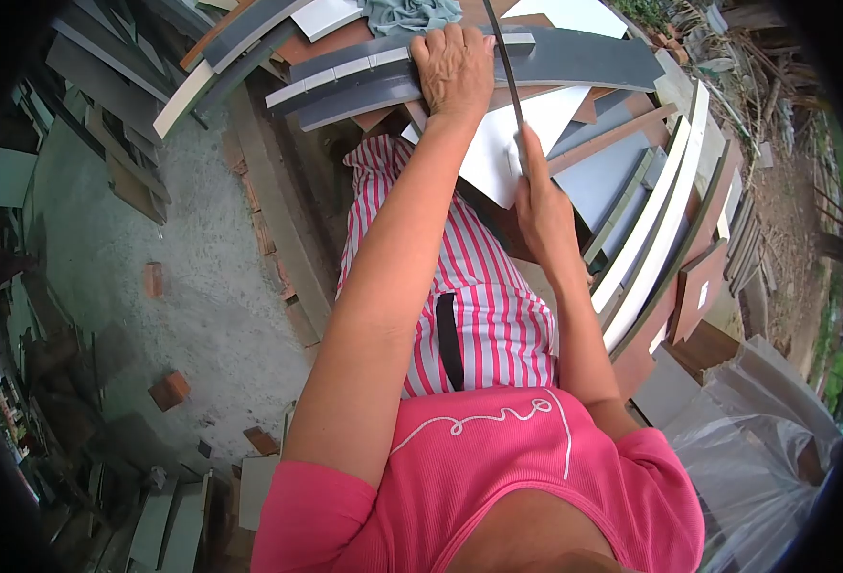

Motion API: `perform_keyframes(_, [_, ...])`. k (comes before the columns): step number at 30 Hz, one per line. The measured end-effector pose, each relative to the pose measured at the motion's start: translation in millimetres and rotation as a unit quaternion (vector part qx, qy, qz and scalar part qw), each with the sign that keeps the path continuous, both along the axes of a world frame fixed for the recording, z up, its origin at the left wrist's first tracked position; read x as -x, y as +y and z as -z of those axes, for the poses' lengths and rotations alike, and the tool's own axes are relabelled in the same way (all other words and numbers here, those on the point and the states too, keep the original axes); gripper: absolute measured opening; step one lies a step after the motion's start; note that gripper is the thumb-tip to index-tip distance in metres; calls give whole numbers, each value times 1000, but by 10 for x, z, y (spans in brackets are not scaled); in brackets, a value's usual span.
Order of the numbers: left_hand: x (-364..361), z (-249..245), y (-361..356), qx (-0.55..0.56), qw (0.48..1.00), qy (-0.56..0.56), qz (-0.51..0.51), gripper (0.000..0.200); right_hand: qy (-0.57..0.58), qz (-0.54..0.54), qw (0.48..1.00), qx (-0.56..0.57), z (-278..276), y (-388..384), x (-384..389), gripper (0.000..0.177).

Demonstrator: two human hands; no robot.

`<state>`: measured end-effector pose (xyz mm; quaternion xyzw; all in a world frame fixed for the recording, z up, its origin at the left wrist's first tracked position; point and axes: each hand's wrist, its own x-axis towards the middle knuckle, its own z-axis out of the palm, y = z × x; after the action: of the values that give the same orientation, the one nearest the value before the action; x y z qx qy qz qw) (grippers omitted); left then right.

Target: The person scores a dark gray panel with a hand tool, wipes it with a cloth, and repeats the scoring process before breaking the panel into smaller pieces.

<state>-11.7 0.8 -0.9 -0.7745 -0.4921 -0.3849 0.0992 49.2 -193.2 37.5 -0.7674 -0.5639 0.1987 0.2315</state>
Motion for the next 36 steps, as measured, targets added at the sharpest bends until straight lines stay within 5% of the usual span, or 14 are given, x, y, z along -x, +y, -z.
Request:
perform_keyframes(5, [-13,6,-13,-13,1000,-14,5,22,24,26,999,35,-14,-274,32,64])
perform_keyframes(10, [-1,-22,-13,-3,1000,-2,-7,21,-33,-17,995,-95,66,515,-97,64])
perform_keyframes(13, [4,-15,-1,-19,1000,-13,2,22,-15,-20,998,-59,-56,806,-113,64])
perform_keyframes(24, [-5,25,-19,-11,1000,-9,6,23,15,25,999,44,-5,-294,41,65])
perform_keyframes(36, [5,-28,-28,1,1000,-3,-1,24,-33,-24,996,-83,19,683,-115,64])
